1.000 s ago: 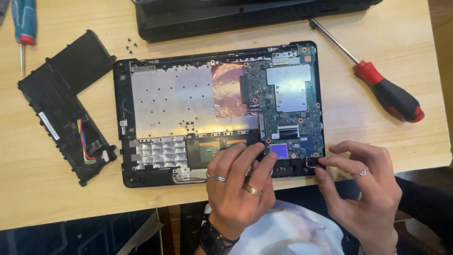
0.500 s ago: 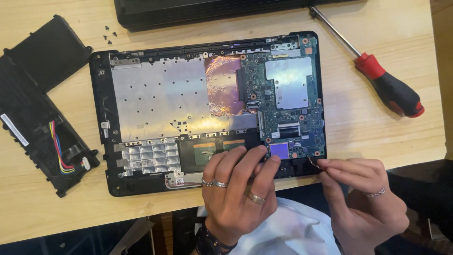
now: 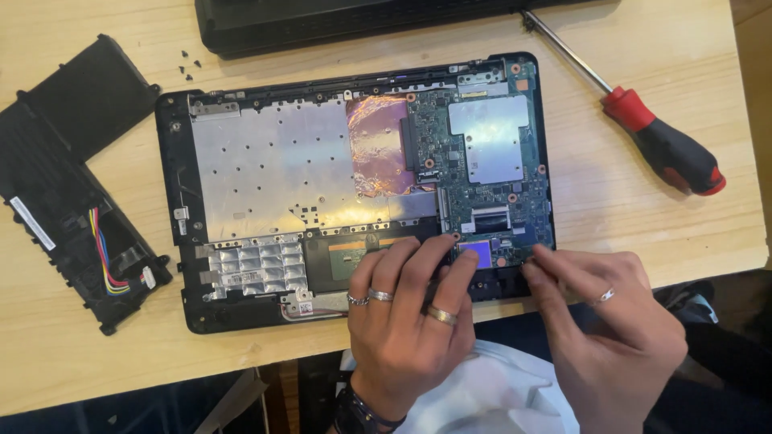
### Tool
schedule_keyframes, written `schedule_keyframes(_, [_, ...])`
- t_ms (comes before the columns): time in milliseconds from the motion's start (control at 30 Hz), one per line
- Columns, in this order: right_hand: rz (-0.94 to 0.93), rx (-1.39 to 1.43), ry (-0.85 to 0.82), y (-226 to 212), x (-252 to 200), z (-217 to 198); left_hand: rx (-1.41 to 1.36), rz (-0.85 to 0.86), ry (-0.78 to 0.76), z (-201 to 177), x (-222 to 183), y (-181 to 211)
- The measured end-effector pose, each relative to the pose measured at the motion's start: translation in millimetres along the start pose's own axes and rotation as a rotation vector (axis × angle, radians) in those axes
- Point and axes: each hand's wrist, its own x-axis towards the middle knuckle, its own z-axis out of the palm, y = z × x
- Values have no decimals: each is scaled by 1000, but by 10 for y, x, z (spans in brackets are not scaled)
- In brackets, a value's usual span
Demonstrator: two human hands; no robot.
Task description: Repairing a laptop by connecting internal ribbon cables and fastening screws on the motherboard.
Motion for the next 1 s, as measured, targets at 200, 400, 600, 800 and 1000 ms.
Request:
schedule_keyframes(200, [-73, -98, -52, -136, 135, -33, -3, -7, -22, -5, 25, 23])
schedule_keyframes(400, [-110, -195, -31, -157, 68, 31, 4, -10, -5, -16, 54, 20])
schedule_keyframes(600, [171, -32, -76, -178, 101, 36, 3, -31, -19, -53, 100, 18])
schedule_keyframes(800, [294, -68, -129, -194, 201, -29, 41, -40, -52, 9, 39, 15])
schedule_keyframes(1000, [284, -58, -129, -141, 190, -32, 48, -43, -38, 27, 23, 11])
